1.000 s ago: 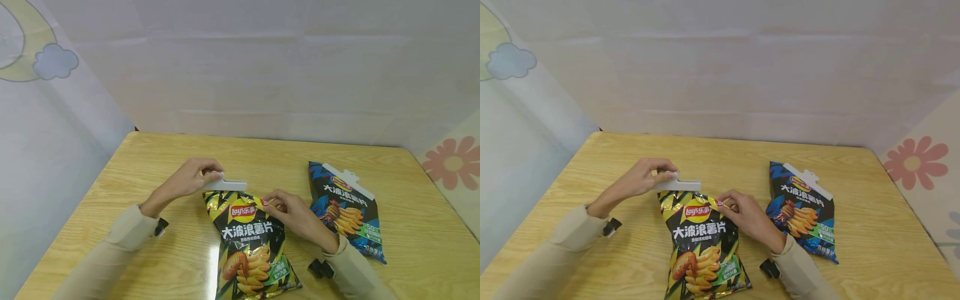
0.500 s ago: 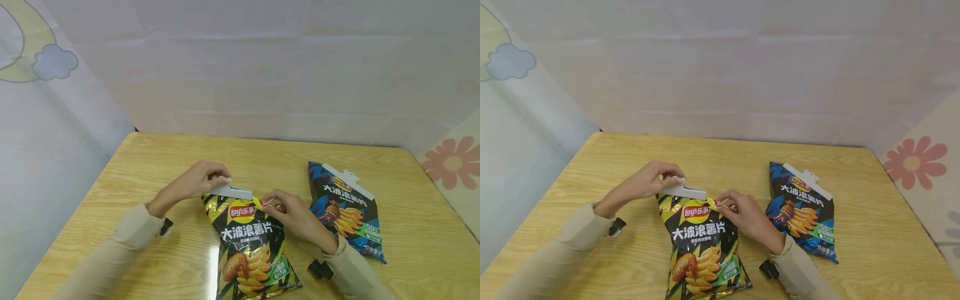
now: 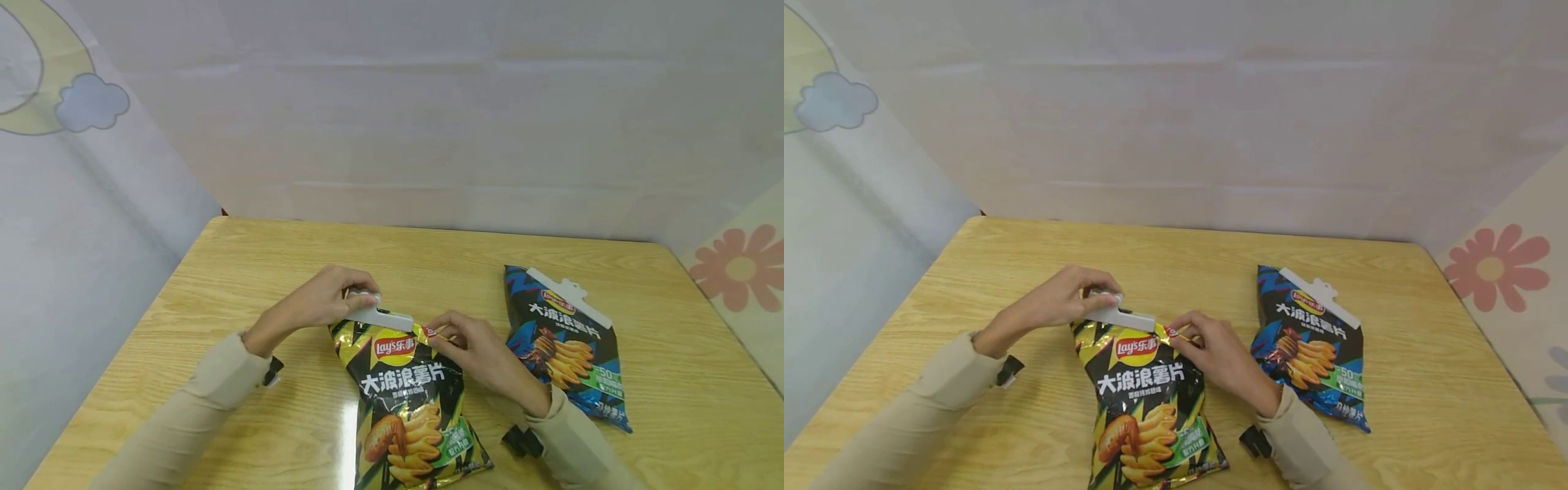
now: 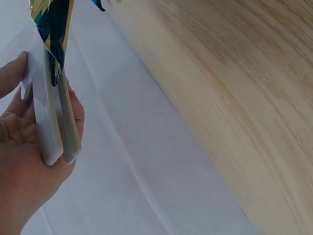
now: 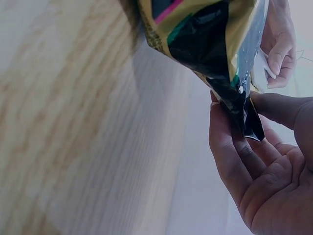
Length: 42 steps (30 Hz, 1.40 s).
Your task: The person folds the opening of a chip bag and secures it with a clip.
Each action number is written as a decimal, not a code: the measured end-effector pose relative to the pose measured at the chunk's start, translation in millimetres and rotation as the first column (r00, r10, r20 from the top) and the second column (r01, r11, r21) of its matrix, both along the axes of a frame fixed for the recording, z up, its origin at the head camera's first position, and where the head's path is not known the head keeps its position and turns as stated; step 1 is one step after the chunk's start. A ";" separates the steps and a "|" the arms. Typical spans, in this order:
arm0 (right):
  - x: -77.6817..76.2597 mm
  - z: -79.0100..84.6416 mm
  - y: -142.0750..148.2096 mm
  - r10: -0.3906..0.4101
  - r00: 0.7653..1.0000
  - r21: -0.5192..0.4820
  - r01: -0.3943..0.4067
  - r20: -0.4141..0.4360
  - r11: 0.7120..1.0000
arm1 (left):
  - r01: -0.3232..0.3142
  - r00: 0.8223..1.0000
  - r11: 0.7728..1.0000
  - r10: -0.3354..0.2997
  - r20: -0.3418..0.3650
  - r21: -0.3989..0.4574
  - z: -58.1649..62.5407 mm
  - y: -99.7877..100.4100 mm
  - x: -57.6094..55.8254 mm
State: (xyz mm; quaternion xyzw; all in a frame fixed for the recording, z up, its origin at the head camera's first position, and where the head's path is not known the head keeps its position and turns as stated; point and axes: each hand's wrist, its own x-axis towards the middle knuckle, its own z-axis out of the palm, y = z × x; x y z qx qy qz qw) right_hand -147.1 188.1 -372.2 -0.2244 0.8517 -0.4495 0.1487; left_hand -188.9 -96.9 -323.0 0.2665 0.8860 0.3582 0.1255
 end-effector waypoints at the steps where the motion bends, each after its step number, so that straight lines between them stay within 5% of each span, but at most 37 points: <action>1: 0.2 0.0 0.0 -0.001 1.000 0.004 0.001 -0.001 1.000 | 0.005 1.000 1.000 -0.005 -0.005 -0.002 -0.3 -0.1 -0.2; 14: 2.6 -0.9 6.6 -0.024 0.999 0.074 0.022 0.021 0.997 | 0.028 0.999 0.999 -0.029 -0.030 -0.035 0.1 0.2 -0.4; 25: 3.5 -2.3 16.4 -0.019 0.998 0.114 0.012 0.061 0.993 | 0.018 0.999 0.998 -0.016 0.033 -0.053 1.7 -3.6 -1.4; 42: 5.0 0.4 17.9 -0.029 0.985 0.058 0.019 0.171 0.998 | 0.023 0.998 0.997 -0.019 0.061 -0.077 1.2 -8.4 -2.8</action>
